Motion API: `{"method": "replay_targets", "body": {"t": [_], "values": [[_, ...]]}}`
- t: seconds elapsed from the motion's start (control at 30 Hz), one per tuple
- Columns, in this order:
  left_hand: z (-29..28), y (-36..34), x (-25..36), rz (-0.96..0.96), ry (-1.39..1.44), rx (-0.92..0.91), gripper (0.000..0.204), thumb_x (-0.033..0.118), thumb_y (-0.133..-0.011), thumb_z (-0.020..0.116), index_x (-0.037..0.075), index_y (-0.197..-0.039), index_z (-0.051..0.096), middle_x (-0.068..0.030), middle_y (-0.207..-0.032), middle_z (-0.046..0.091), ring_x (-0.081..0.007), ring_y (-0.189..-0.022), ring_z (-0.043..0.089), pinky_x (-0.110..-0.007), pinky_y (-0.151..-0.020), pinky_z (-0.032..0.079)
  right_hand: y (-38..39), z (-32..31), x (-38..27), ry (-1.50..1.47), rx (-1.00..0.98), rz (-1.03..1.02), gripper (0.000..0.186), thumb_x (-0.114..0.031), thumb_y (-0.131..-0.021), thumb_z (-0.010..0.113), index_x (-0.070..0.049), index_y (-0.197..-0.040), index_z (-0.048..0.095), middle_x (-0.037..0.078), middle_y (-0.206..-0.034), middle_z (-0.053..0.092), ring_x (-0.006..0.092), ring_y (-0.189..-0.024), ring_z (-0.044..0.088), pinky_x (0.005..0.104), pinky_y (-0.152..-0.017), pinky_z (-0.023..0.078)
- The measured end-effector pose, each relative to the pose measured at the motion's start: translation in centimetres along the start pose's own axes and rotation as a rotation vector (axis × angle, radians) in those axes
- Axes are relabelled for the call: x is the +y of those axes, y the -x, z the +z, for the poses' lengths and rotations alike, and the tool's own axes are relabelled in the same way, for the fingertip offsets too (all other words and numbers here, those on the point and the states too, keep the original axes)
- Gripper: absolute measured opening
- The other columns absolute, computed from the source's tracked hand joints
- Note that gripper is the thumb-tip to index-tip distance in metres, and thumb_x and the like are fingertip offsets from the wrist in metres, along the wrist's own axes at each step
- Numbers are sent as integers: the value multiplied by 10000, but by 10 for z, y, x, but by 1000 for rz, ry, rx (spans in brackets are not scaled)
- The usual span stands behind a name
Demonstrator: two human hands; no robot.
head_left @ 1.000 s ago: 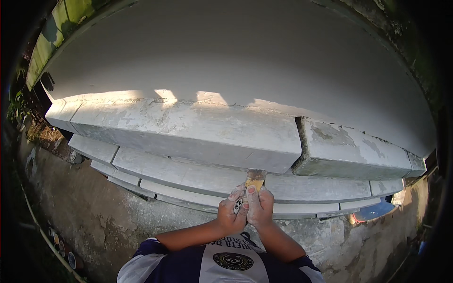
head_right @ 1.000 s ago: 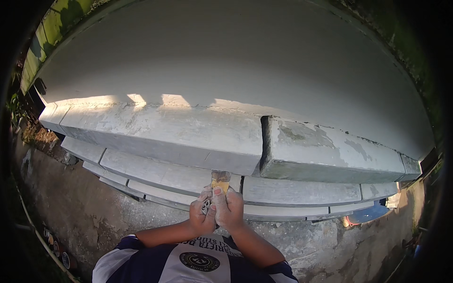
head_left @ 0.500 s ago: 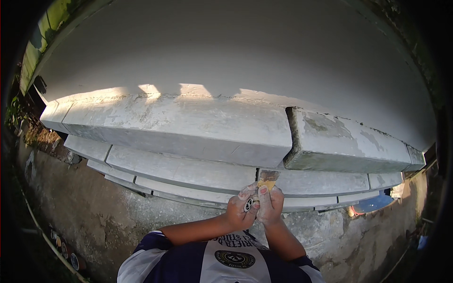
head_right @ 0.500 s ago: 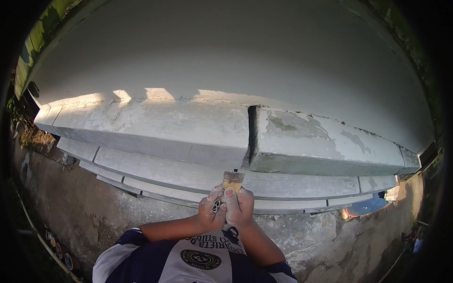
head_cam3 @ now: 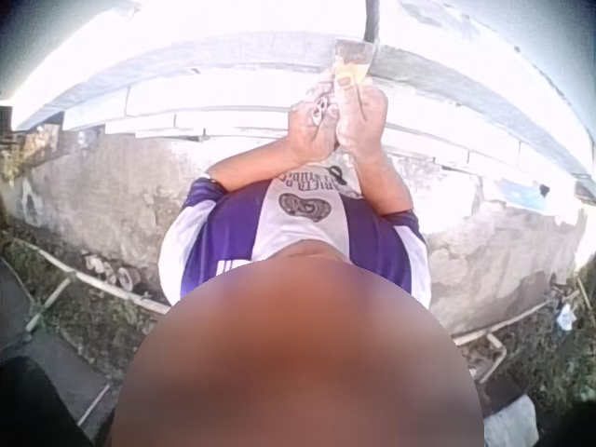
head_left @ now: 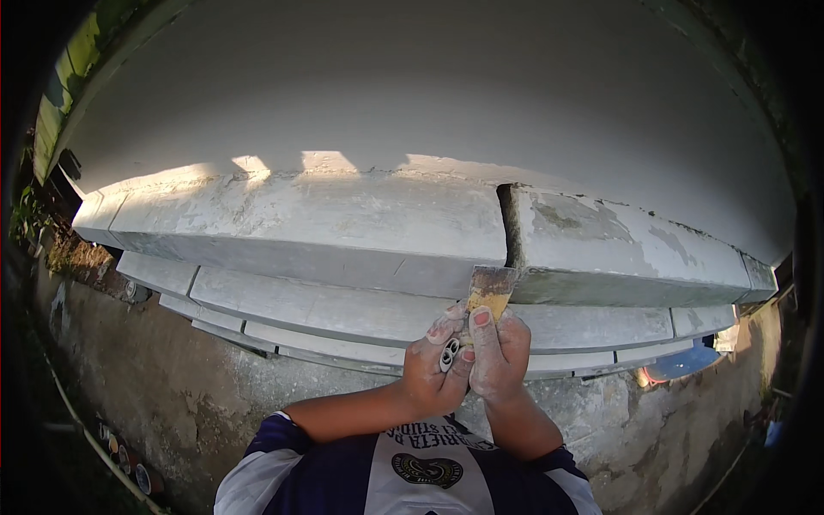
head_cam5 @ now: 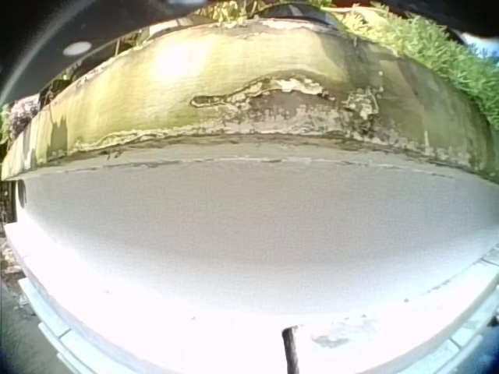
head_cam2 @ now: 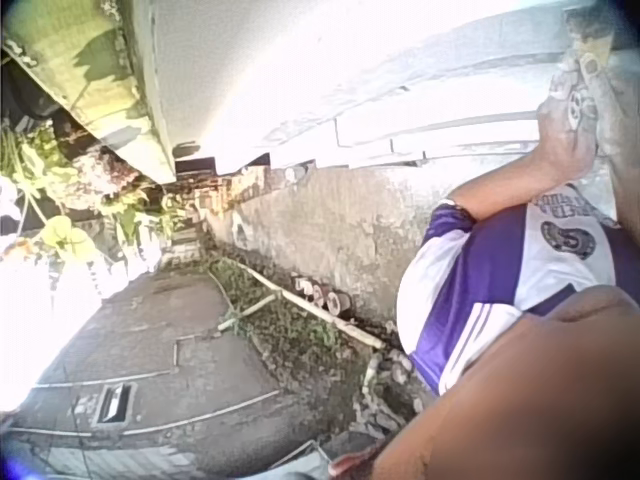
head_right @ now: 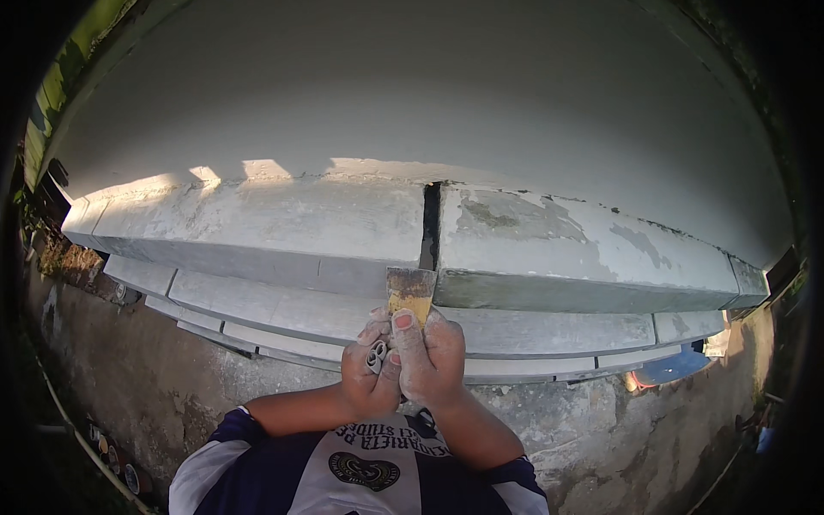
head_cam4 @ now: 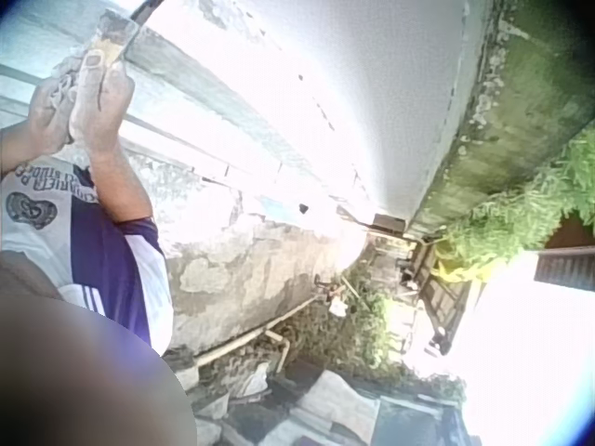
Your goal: The person applies white filler to a concrete wall structure with a putty knife, or scrapes the wall with the knife.
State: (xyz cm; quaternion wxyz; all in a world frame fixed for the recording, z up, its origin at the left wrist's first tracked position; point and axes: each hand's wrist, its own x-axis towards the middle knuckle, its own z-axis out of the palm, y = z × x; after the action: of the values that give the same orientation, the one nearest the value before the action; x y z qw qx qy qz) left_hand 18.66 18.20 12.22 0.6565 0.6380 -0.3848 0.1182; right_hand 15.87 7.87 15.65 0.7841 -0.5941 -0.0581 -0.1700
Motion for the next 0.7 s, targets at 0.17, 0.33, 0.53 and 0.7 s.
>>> {"method": "replay_targets", "body": {"t": [0.17,0.33,0.53,0.7], "values": [[2,14,-12,47,-89,24,360,114,-904,534,-104,-1187,488,-249,-1000,620,-378,-860,648,-362,-755,508,1,-5,14,-11,-66,-63,335,-231,-996,448,74,-992,585,81,-815,677,55,-631,555,170,-560,419],[7,26,-25,109,-149,62,351,107,-903,531,-98,-1185,494,-238,-975,628,-387,-821,649,-363,-734,512,13,-15,43,43,-42,-117,337,-230,-990,462,78,-985,596,94,-818,675,85,-689,596,197,-608,469],[-5,-3,9,-44,2,-13,324,97,-900,531,-96,-1159,517,-258,-1012,614,-393,-873,639,-367,-783,501,-4,6,-7,-20,-7,-31,341,-236,-991,465,79,-978,596,99,-823,669,103,-715,611,207,-636,482],[0,30,-29,23,-32,56,317,92,-893,530,-96,-1147,523,-261,-1014,612,-394,-869,637,-375,-767,501,9,-3,34,19,-62,-68,341,-234,-995,452,70,-971,605,85,-815,670,100,-695,607,213,-621,480]]}}
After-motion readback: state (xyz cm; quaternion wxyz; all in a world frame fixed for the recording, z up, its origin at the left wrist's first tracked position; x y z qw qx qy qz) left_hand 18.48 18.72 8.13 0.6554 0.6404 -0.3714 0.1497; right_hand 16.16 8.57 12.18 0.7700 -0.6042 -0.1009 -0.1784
